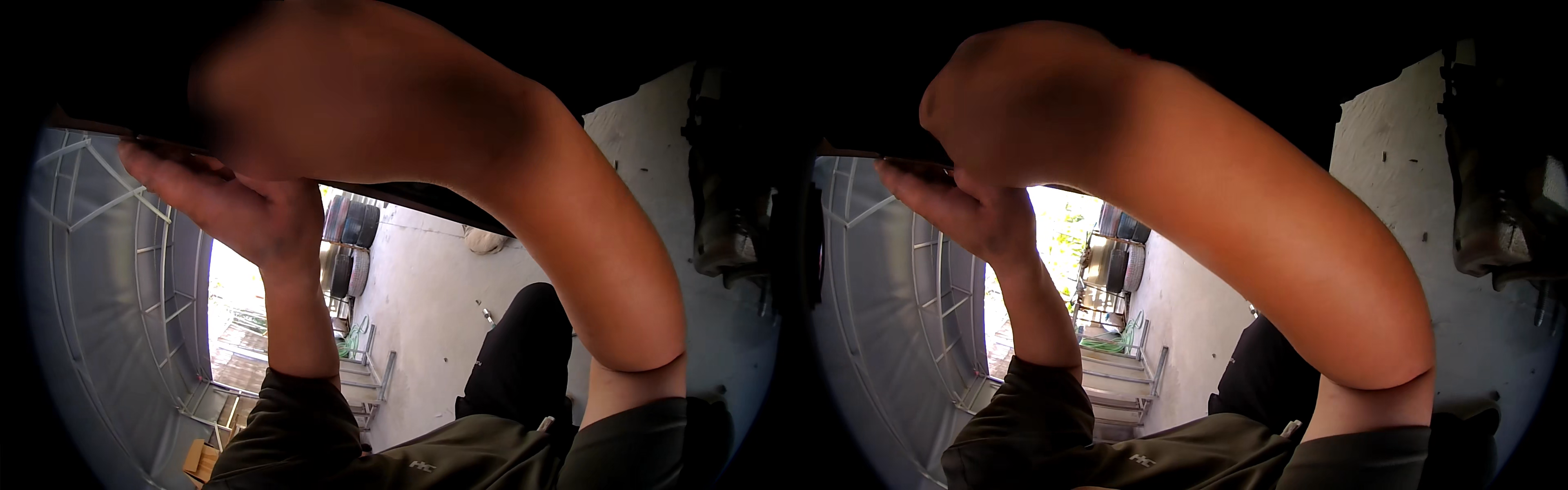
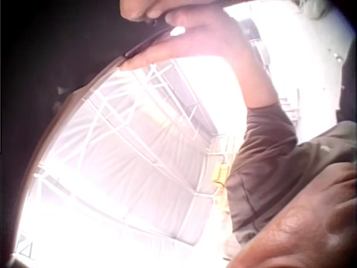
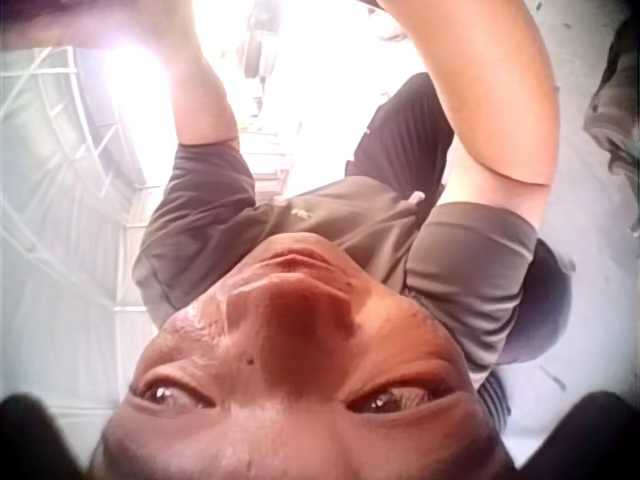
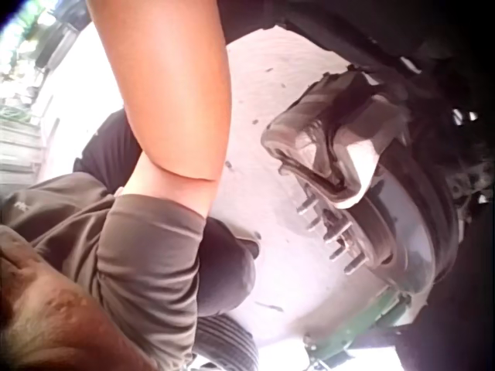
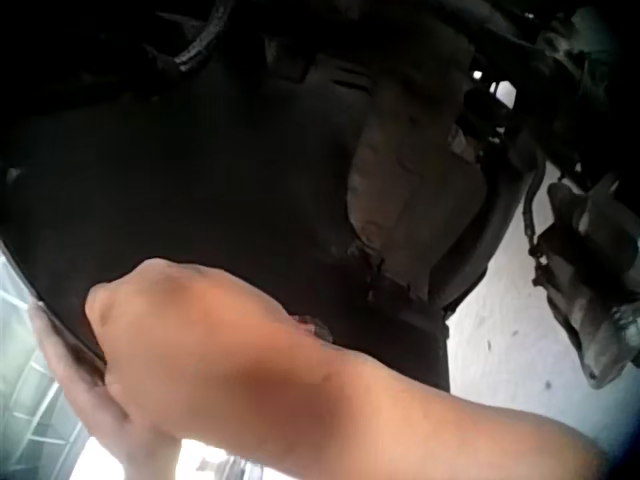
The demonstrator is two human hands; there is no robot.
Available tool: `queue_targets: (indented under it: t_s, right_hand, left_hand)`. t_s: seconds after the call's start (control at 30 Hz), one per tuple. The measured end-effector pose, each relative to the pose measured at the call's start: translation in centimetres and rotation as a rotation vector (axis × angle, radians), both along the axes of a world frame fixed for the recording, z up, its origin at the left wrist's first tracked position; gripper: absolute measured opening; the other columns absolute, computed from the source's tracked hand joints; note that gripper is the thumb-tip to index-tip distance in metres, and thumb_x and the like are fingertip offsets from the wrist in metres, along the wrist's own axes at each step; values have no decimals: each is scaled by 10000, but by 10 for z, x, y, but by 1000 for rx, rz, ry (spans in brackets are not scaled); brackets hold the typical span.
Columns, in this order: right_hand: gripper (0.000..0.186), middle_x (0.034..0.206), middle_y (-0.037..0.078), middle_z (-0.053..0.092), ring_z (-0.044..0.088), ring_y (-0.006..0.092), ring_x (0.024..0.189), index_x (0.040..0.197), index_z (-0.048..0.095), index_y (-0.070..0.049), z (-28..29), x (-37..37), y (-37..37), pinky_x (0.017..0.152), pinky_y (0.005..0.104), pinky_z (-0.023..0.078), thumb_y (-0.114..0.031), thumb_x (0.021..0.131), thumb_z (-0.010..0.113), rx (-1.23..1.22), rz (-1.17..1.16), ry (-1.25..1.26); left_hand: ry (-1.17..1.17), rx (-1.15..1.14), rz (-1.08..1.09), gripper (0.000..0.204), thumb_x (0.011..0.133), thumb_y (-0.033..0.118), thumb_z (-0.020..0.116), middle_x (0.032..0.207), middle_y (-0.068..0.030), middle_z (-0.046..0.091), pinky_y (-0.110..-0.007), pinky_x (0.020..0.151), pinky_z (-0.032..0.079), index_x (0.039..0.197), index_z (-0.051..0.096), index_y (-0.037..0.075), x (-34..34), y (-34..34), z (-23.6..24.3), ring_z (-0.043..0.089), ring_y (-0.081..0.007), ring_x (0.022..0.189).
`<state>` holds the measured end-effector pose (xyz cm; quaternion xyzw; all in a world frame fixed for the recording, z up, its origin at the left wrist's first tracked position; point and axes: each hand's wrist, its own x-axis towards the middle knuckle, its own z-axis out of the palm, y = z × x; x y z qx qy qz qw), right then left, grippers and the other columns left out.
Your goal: The person trims the edge of a car fender liner using a utility knife and fastens screws into the liner using a screwdriver.
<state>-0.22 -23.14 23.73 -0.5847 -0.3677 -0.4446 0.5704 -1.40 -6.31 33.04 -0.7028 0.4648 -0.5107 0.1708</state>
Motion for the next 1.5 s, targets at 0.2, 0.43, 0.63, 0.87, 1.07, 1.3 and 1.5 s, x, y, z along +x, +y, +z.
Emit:
queue_targets:
  t_s: [0.2, 0.43, 0.63, 0.87, 1.07, 1.3, 1.5]
  right_hand:
    - [234, 886, 129, 756, 742, 277, 854, 959, 791, -69, -5, 9, 19, 744, 394, 590, -259, 848, 711, 247, -63, -76]
    - [364, 1029, 117, 746, 705, 312, 1019, 1025, 782, -94, 20, 29, 101, 907, 454, 555, -418, 863, 745, 841, -172, -128]
    - [424, 1029, 103, 736, 692, 327, 1034, 986, 764, -113, 37, 28, 128, 957, 487, 549, -523, 879, 746, 994, -279, -134]
    - [449, 712, 81, 713, 726, 281, 744, 681, 695, -125, 21, 1, 51, 776, 456, 601, -512, 908, 675, 226, -70, 93]
    - [537, 648, 65, 693, 680, 251, 610, 623, 677, -135, 9, 14, 48, 662, 414, 584, -505, 1000, 585, 385, -112, -176]
    - [610, 552, 56, 632, 638, 210, 527, 566, 665, -148, 14, 10, 54, 630, 381, 565, -522, 1033, 547, 454, -347, -156]
    - [654, 546, 13, 622, 632, 163, 514, 603, 708, -188, 17, -5, 46, 581, 346, 557, -566, 1072, 455, 323, -438, -74]
  left_hand:
    - [27, -93, -58, 904, 1008, 323, 657, 1209, -137, 519, -314, 985, 463, 1557, 146, -181, 3, 3, -3, 563, -186, 1103]
    - [10, -83, -25, 1035, 965, 357, 715, 1285, -148, 534, -365, 1099, 412, 1588, 78, -170, 1, 5, -3, 573, -205, 1164]
    - [-32, -30, 22, 1151, 929, 386, 764, 1351, -157, 546, -409, 1196, 369, 1615, 20, -161, -6, 6, 0, 580, -222, 1217]
    - [27, -77, -71, 1269, 888, 487, 801, 1575, -268, 341, -459, 1262, 249, 1613, -26, -147, 6, 18, 2, 401, -332, 1447]
    - [-39, 129, -19, 1346, 881, 533, 796, 1645, -309, 78, -517, 1286, 112, 1600, -136, -121, 18, 30, 21, 141, -403, 1540]
    - [-95, 272, -14, 1475, 844, 603, 812, 1694, -346, -193, -572, 1305, -8, 1579, -261, -94, 32, 43, 30, -108, -461, 1615]
    - [-80, 175, -59, 1624, 739, 693, 857, 1676, -342, -268, -568, 1297, -53, 1559, -306, -90, 36, 38, 24, -171, -449, 1609]
